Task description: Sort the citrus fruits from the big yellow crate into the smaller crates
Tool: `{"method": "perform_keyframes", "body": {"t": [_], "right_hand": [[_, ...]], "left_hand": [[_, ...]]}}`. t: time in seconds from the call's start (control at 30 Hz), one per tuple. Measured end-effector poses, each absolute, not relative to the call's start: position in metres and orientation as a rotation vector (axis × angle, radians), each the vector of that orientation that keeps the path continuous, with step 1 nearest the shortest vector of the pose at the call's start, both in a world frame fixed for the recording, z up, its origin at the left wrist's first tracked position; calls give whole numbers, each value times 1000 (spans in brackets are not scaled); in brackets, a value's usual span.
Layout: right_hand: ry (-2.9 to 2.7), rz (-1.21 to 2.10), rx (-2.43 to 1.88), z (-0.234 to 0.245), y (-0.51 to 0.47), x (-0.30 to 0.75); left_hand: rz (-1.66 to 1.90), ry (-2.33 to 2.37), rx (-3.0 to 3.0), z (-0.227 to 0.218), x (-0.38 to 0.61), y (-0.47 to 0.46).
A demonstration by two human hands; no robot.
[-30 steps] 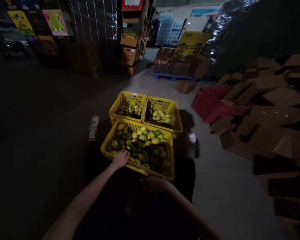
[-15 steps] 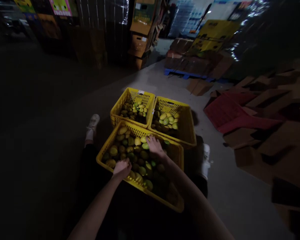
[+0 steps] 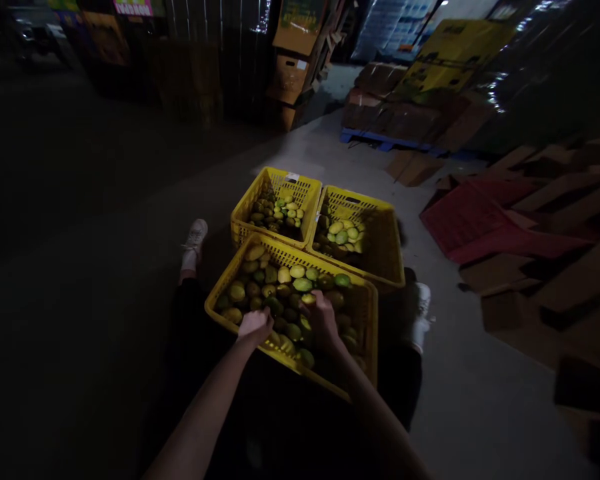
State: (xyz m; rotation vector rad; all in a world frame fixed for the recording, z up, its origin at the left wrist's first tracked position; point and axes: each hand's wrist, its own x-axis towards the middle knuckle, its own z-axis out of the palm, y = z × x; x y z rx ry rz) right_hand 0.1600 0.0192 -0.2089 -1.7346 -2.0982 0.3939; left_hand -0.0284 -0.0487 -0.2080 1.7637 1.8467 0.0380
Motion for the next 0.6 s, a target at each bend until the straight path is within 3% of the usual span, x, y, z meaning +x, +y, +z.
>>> {"method": "perform_keyframes", "body": {"t": [0.2,0.6], "right_hand": [[-1936,457,-1863,-235,-81,160],[-1942,533,-1987,-224,-92,141]], "left_hand": [[-7,1894,1752,-209,-33,-46],[16,2045,1647,-217,-38,9]]}}
